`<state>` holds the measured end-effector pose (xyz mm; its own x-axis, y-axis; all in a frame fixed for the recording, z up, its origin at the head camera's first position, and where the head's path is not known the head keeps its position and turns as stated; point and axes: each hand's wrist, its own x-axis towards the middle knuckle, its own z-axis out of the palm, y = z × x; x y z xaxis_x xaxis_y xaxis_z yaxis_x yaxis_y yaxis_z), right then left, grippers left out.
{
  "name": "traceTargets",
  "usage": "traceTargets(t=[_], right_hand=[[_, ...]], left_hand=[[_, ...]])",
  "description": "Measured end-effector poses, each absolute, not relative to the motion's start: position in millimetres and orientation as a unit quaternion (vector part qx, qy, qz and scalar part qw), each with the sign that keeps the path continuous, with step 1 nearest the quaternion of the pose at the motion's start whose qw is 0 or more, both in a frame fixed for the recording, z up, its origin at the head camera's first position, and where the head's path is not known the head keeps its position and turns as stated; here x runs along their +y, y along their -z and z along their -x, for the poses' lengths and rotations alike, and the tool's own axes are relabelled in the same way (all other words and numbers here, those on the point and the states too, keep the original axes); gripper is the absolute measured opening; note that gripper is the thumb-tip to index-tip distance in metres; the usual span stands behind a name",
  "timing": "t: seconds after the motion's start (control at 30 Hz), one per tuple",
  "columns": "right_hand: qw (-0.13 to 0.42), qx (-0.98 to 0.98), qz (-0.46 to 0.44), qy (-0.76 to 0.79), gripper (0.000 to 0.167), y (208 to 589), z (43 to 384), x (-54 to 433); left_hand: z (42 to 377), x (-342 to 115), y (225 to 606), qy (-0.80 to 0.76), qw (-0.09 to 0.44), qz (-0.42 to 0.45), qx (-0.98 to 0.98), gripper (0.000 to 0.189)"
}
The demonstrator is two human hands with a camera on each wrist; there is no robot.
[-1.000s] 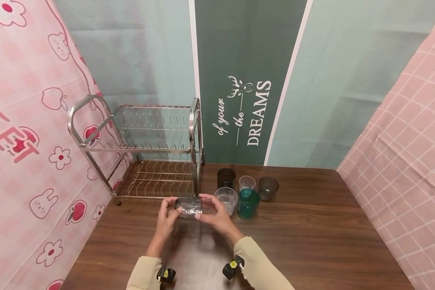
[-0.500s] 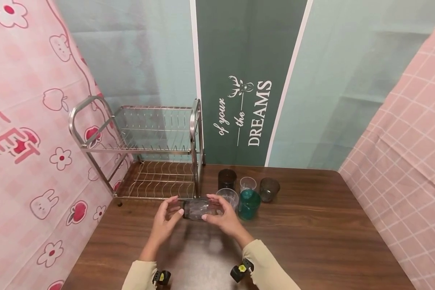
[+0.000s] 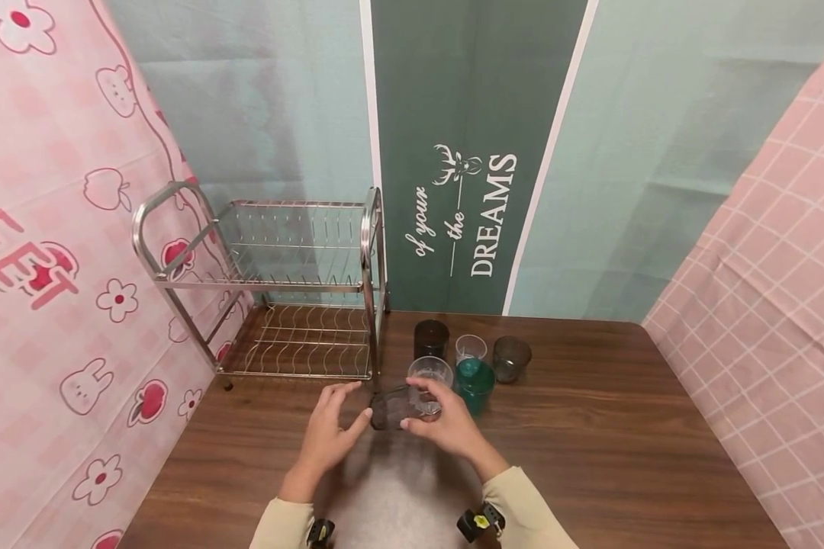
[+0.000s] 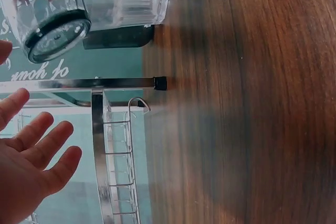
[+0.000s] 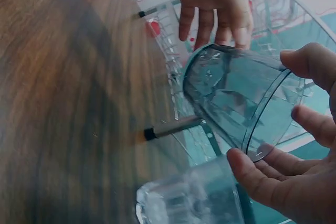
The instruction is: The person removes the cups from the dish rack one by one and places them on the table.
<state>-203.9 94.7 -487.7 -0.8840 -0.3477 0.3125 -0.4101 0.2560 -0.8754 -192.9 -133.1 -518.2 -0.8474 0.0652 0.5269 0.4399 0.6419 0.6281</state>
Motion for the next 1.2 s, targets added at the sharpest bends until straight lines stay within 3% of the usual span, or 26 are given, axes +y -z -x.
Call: traceTargets(t=[0.43, 0.83, 1.2], right_hand=[[0.092, -0.856, -0.224, -0.456, 0.060, 479, 203, 125], [0.068, -0.882, -0.173, -0.433, 0.059, 472, 197, 139], [0.082, -0.907, -0.170, -0.376, 0.059, 469, 197, 153]], left_hand=[[200, -117, 513, 0.286, 0.288, 0.200, -0.892, 0.043], [205, -99, 511, 0.234, 0.266, 0.241, -0.904, 0.042], [209, -87, 504, 0.183, 0.241, 0.254, -0.919, 0.038]])
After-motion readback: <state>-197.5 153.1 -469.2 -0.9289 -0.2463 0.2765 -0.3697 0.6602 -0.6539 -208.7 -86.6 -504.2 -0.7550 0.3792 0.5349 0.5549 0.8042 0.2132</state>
